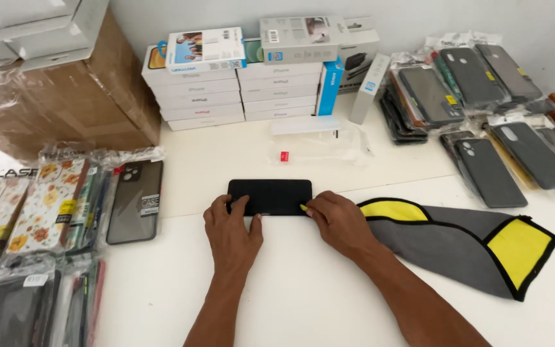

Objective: Cleaning and inspecting various phone cases using a cloth before repackaging them

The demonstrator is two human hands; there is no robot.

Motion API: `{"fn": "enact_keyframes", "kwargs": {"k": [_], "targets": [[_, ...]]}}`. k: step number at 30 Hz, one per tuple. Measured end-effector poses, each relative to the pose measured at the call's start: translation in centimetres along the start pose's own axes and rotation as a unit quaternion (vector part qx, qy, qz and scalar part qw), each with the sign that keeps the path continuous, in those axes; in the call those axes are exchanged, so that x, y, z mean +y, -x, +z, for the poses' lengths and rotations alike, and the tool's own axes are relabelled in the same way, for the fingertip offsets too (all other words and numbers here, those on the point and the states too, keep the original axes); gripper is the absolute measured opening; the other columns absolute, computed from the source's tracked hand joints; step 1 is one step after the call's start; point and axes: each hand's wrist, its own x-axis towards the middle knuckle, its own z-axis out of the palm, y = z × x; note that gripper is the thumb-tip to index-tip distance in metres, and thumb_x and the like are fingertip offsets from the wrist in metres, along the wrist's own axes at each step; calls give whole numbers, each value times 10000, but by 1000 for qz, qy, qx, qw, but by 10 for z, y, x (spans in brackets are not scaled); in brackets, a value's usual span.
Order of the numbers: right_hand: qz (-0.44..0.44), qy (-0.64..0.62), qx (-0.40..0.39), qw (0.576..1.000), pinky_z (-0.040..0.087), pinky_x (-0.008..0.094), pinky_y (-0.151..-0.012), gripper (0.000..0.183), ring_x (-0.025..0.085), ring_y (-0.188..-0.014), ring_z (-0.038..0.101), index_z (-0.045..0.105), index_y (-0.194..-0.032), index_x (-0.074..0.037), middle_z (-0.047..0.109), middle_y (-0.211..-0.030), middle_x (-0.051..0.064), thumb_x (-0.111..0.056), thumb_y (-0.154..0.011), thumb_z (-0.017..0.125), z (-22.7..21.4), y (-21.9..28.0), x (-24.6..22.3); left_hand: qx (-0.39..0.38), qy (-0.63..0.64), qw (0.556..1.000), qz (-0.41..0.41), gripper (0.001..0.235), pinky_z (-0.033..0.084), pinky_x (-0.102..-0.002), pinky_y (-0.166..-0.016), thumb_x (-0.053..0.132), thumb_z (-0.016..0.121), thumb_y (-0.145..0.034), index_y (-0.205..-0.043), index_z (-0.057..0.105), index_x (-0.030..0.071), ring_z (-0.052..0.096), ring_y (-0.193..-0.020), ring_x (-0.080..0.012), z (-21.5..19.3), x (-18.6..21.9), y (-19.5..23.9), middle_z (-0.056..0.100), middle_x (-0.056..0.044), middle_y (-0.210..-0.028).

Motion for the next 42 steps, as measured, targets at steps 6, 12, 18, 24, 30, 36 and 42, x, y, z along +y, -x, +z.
{"fn": "enact_keyframes", "kwargs": {"k": [6, 12, 18, 24, 30, 36, 42], "targets": [[-10, -107, -23, 994, 615, 458, -824, 109, 340, -944, 754, 784, -981, -116, 762, -903, 133, -144, -947, 685, 1, 1, -8, 5, 82, 995, 49, 311, 341, -541, -1181, -6, 623, -895, -1188, 728, 8, 414, -1414, -471, -4, 1, 1, 511, -271, -1411], [7, -106, 102, 989, 551, 487, -1005, 116, 381, -1189, 677, 757, -979, -57, 754, -1046, 164, -94, -970, 648, 17, -2, 14, 20, 88, 994, 59, 325, 246, -572, -1230, 286, 753, -917, -1149, 760, 57, 335, -1474, -468, -4, 6, 1, 473, -264, -1472], [-5, -114, 15, 993, 598, 438, -900, 138, 312, -996, 752, 782, -1040, -106, 789, -982, 102, -138, -979, 662, 20, 10, -25, -14, 18, 1000, 13, 388, 337, -610, -1152, 111, 547, -1000, -1373, 655, 122, 397, -1418, -418, 2, 6, 2, 476, -225, -1458], [-24, -185, -52, 981, 610, 424, -805, 140, 292, -891, 763, 783, -1041, -132, 800, -935, 94, -158, -990, 655, 27, 16, -43, -74, 16, 997, 12, 529, 225, -599, -1198, 391, 511, -1048, -1472, 536, 76, 323, -1476, -420, -14, 21, 5, 388, -254, -1563], [44, -191, 14, 981, 607, 418, -818, 150, 295, -895, 768, 775, -1053, -104, 793, -932, 111, -151, -991, 647, 27, 10, -38, -69, -45, 995, -54, 895, 285, -556, -1160, 625, 704, -896, -1482, 484, -15, 385, -1390, -393, 1, 14, 0, 490, -226, -1402], [50, -207, -12, 977, 608, 436, -813, 143, 314, -896, 770, 766, -1064, -84, 795, -937, 132, -115, -982, 653, 25, 11, -40, -96, 83, 990, -57, 890, 392, -469, -1080, 377, 823, -837, -1546, 403, 40, 494, -1268, -372, -29, 38, -2, 525, -223, -1303], [63, -313, 61, 946, 579, 400, -771, 169, 192, -821, 699, 769, -1068, -47, 780, -866, 139, -81, -1000, 618, 27, 10, -34, -147, 391, 884, -208, 1226, 593, -333, -849, 13, 884, -708, -1655, 108, 81, 647, -1048, -216, -36, 42, -2, 560, -162, -1261]]}}
